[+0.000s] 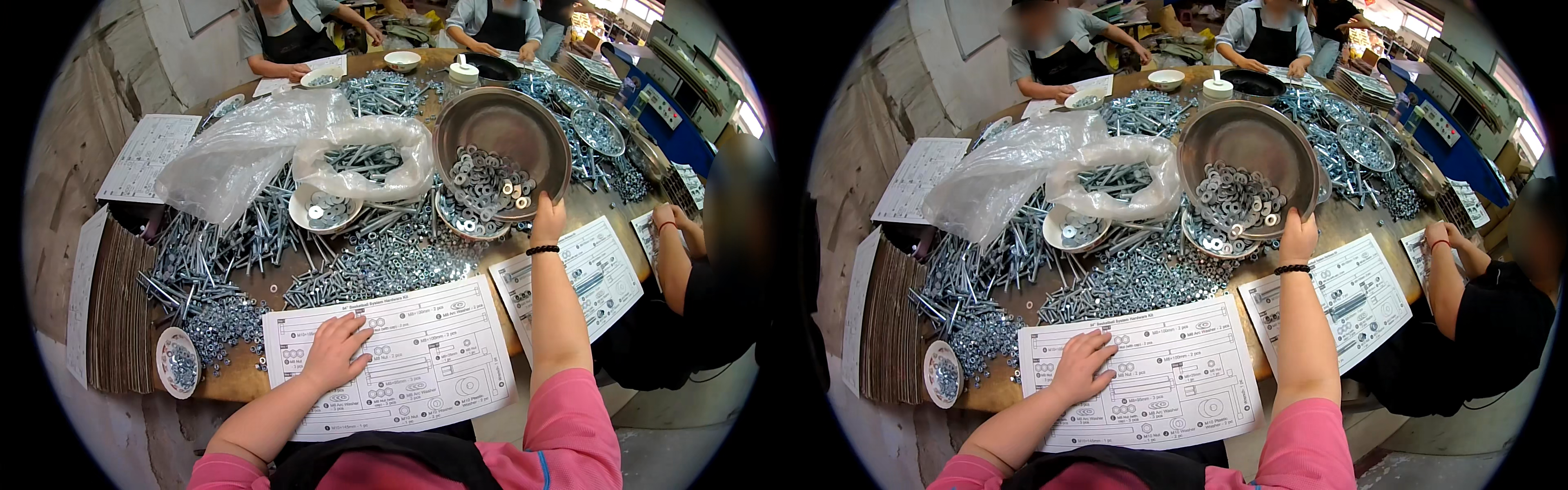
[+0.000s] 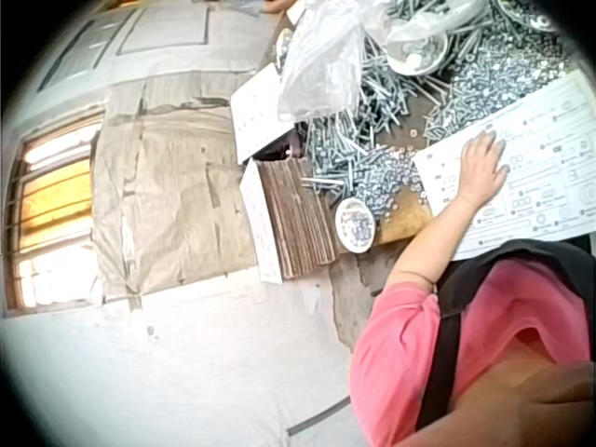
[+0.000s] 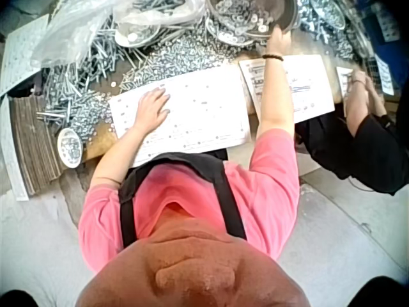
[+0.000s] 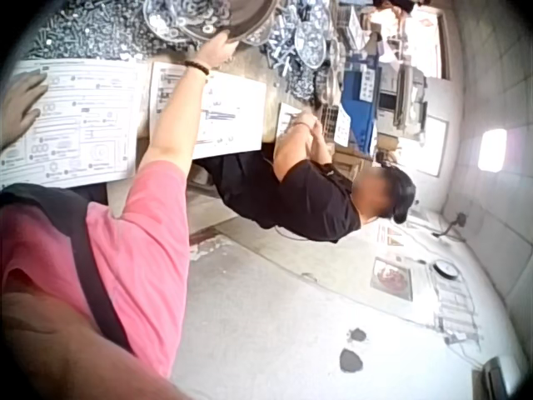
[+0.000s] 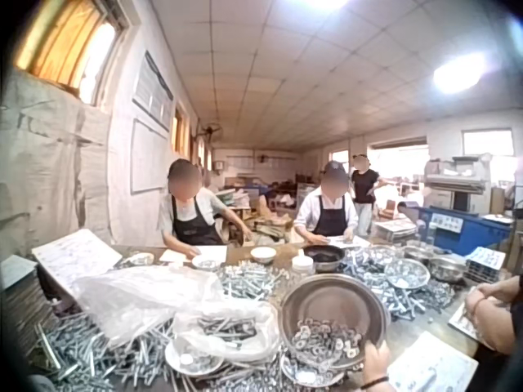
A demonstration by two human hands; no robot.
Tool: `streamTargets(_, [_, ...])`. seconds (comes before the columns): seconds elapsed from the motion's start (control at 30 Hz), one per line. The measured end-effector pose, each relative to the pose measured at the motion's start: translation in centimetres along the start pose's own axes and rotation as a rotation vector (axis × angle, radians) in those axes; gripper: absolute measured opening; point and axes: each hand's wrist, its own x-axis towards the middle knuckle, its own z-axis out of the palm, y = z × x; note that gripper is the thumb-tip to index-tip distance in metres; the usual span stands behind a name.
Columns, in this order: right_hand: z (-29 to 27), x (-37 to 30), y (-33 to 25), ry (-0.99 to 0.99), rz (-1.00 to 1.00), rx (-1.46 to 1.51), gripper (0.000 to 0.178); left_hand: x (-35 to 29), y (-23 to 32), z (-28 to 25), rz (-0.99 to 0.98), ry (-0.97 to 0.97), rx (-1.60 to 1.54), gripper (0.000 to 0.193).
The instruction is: The person sorts metal fasteners including bolts, nuts, and washers from a large pile on a table. They pick individual items and place them onto a printed instruction sheet, occasionally moving a metal bowl and adjusting the sheet. Other workers are visible in the background performing similar tasks.
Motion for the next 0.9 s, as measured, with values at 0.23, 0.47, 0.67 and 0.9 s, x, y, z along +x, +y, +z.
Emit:
streamTargets(0.23, [0.4, -0.4, -0.5, 0.040, 0.002, -0.009, 0.029, 0.1, 0.1, 0.0, 0.006, 0.003, 0.006, 0.040])
streamTargets(0.47, [0.7, -0.4, 0.9, 0.054, -0.027, 0.072, 0.026, 0.1, 0.1, -0.1, -0.002, 0.003, -0.001, 0.040])
streamTargets(0.67, [1.3, 0.0, 2.4, 0.058, 0.030, 0.067, 0.027, 0.2, 0.0, -0.1, 0.000, 0.003, -0.010, 0.040])
streamTargets(0.9, [1.4, 0.1, 1.6, 0.069, 0.011, 0.105, 0.027, 0.1, 0.0, 0.0, -0.002, -0.005, 0.000, 0.041])
